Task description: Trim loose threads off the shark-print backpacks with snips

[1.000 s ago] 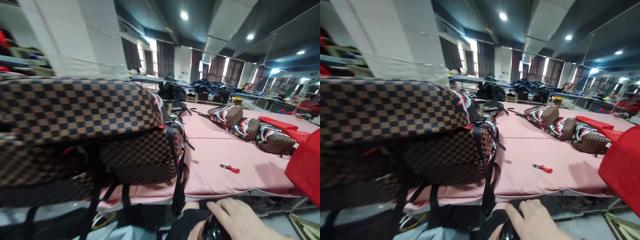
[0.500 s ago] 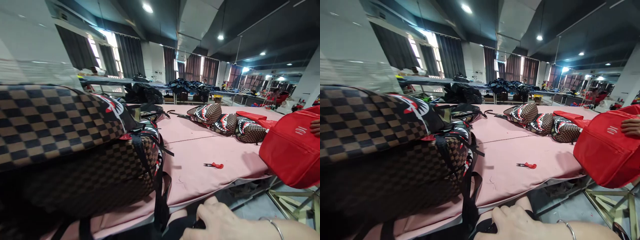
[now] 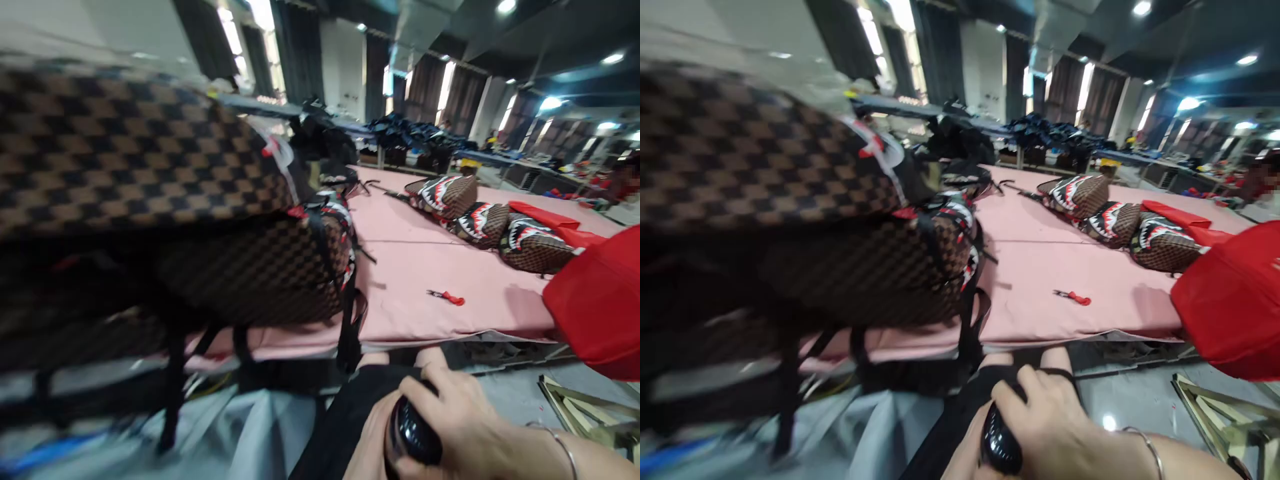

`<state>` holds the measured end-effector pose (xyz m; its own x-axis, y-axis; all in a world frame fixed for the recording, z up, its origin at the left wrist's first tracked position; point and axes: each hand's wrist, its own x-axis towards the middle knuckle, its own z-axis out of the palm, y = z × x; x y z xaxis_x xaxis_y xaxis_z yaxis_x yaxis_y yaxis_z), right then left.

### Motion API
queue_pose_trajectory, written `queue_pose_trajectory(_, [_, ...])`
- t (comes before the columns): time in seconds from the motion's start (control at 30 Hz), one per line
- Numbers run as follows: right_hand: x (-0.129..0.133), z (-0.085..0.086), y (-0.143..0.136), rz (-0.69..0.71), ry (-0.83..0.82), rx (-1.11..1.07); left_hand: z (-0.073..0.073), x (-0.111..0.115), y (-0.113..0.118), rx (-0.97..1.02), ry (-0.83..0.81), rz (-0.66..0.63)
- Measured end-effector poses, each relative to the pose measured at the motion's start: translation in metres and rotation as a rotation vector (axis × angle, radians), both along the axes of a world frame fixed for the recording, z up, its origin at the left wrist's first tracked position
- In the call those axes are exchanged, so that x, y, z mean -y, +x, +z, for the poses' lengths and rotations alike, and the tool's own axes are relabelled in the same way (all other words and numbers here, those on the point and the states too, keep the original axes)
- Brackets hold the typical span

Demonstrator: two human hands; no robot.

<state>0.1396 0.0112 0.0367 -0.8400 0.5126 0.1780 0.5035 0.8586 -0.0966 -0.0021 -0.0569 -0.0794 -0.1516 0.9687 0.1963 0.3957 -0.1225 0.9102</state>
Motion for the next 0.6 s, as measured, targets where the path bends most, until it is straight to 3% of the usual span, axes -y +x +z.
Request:
queue_pose_trajectory(0.1, [0.004, 0.009, 0.000, 0.017, -0.074, -0.009, 0.002, 0.011, -0.007, 0.034, 0.004, -0.128])
queue_pose_trajectory(0.17, [0.005, 0.004, -0.004, 0.076, -0.052, -0.014, 0.008, 0.017, -0.012, 0.035, 0.074, -0.186])
queue_pose_trajectory(0.3, [0.007, -0.016, -0.019, 0.157, -0.037, 0.020, 0.022, 0.023, -0.018, -0.061, 0.077, -0.073])
queue_pose_trajectory(0.4, [0.005, -0.018, -0.036, 0.196, -0.062, 0.026, 0.024, 0.025, -0.029, -0.135, 0.025, 0.006])
queue_pose_trajectory(0.5, [-0.005, -0.008, -0.054, 0.288, -0.187, 0.067, 0.012, 0.026, -0.048, -0.145, 0.021, 0.204])
queue_pose_trajectory(0.6, [-0.030, -0.008, -0.066, 0.268, -0.291, 0.079, -0.008, 0.024, -0.072, -0.076, -0.094, 0.550])
